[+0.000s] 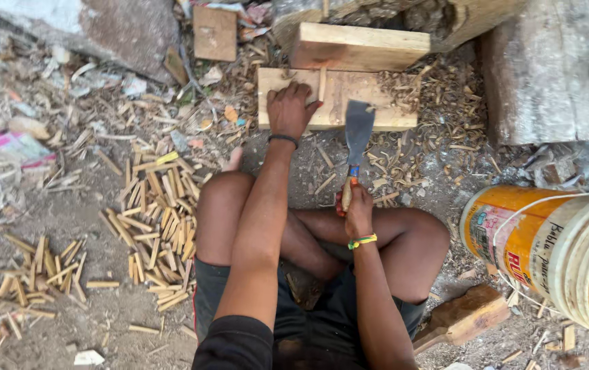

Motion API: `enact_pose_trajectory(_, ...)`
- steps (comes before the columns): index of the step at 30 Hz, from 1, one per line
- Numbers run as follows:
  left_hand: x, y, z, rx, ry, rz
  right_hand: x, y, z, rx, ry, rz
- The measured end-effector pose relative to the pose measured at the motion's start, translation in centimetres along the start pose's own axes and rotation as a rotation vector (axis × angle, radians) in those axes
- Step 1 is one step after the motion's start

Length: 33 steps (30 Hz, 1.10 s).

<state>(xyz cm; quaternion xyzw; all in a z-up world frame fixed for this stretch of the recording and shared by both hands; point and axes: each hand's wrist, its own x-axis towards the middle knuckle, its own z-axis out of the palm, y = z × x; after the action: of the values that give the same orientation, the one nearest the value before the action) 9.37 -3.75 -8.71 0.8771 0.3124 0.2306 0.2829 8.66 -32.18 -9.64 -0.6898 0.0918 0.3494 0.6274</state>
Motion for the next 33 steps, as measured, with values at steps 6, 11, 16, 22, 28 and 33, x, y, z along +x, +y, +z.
enact_pose_trajectory(6,0.0,2.7,-5.4,-0.168,0.005,0.053,1.2,0.4,0.0,-0.016,-0.021,-0.038)
enact_pose_trajectory(11,-1.9,4.5,-11.6,-0.931,0.233,0.097,1.1,0.6,-0.8,-0.004,-0.05,-0.015)
enact_pose_trajectory(16,-6.2,2.7,-21.9,-1.38,0.586,0.382,0.7,2.3,-1.8,-0.004,-0.085,-0.11)
enact_pose_trajectory(22,-2.3,8.3,-21.5,-0.878,0.219,0.438,-0.3,-1.0,1.1,-0.036,-0.039,-0.103)
enact_pose_trajectory(28,-4.1,10.8,-5.5,-0.412,-0.036,0.684,-2.7,-1.2,1.1,-0.183,0.008,-0.243)
enact_pose_trajectory(33,-4.6,9.5,0.7,-0.486,-0.211,0.663,-3.4,-1.9,2.0,-0.177,-0.017,-0.224)
